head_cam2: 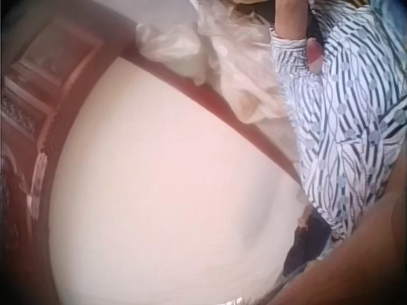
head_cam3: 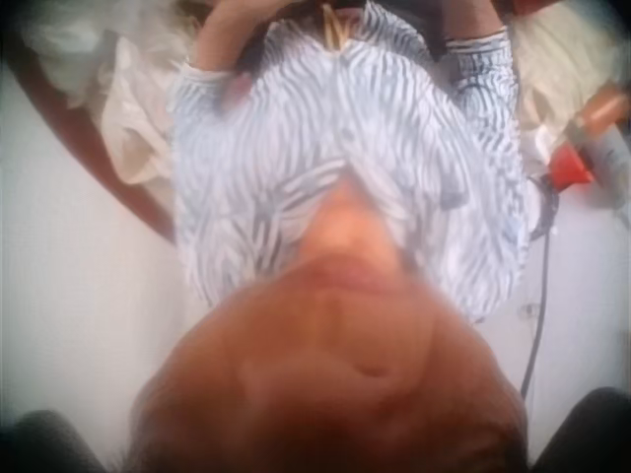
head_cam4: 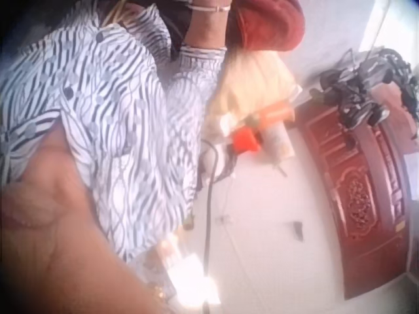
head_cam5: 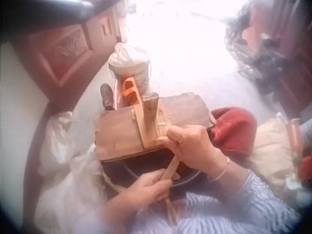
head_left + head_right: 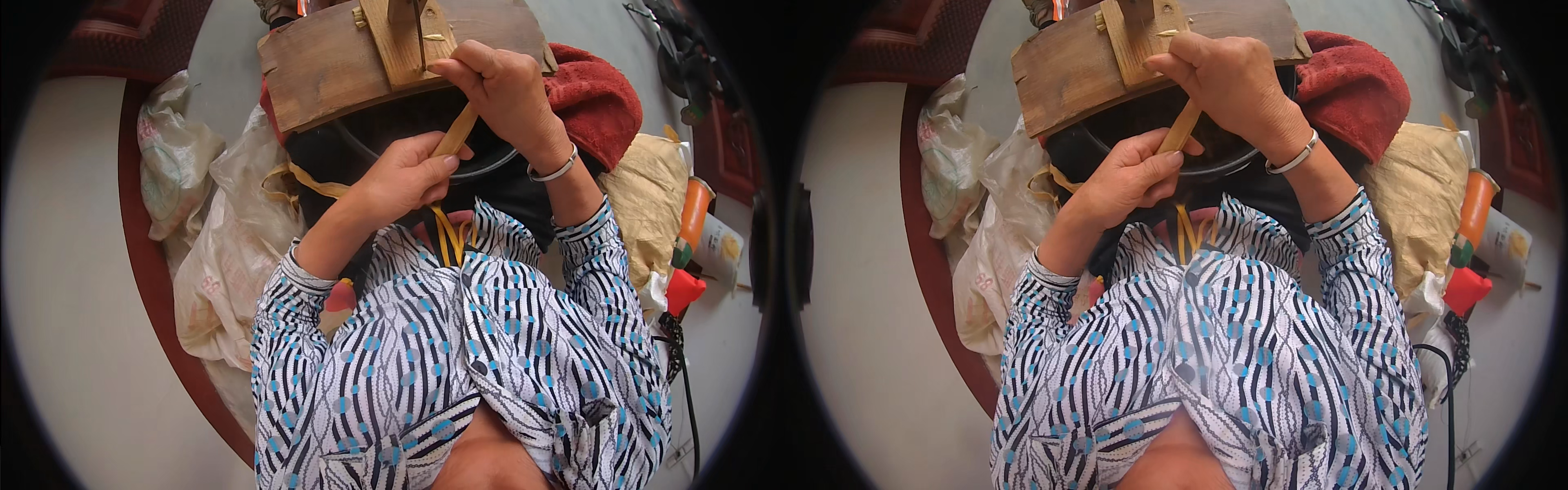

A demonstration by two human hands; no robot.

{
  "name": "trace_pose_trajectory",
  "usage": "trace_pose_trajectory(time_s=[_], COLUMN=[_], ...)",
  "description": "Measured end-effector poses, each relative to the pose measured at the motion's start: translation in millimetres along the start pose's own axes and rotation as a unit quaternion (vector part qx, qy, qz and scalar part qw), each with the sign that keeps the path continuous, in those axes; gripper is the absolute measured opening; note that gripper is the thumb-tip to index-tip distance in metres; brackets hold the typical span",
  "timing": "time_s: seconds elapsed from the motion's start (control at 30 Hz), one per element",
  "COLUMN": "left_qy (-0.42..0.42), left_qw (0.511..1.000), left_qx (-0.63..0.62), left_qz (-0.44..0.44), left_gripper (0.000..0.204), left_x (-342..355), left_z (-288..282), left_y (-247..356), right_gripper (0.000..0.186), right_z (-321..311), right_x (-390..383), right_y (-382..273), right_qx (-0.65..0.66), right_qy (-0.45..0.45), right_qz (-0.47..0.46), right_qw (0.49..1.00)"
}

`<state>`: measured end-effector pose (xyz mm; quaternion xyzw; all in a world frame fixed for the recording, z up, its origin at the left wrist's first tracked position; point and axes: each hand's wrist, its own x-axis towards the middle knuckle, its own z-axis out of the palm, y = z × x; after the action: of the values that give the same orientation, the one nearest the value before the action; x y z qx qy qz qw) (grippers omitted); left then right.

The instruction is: The person weaves a yellow strip into a wooden basket frame using both hands. They repeatedly pull, fold, and tuck the strip through the frame's slots to secure it in place.

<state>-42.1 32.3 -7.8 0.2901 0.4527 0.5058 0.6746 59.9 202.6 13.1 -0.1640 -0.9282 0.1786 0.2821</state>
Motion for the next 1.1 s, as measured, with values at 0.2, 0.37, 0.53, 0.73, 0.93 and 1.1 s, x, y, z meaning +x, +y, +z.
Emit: trace_pose_trajectory(time_s=[0.2,0.37,0.53,0.73,0.93,1.1], left_qy=[0.306,0.216,0.121,0.153,0.236,0.315], left_qw=[0.781,0.919,0.965,0.959,0.899,0.667], left_qx=[0.480,0.165,0.002,-0.116,0.274,0.574], left_qz=[0.257,0.285,0.235,0.210,0.246,0.355], left_gripper=[0.019,0.036,0.033,0.027,0.012,0.027], left_x=[-8,-1,11,26,18,12], left_z=[-12,2,43,44,20,17], left_y=[30,16,15,-4,-18,-32], right_gripper=[0.025,0.023,0.026,0.014,0.010,0.020], right_z=[-9,-55,3,18,18,22], right_x=[-42,-38,-31,-41,-47,-73], right_y=[-25,-80,-25,-24,-11,-14], right_qx=[0.263,0.674,0.487,0.197,0.051,0.377], right_qy=[-0.325,-0.244,0.053,0.097,0.056,-0.090], right_qz=[0.122,0.228,0.192,0.123,0.019,0.248], right_qw=[0.900,0.659,0.851,0.968,0.997,0.888])
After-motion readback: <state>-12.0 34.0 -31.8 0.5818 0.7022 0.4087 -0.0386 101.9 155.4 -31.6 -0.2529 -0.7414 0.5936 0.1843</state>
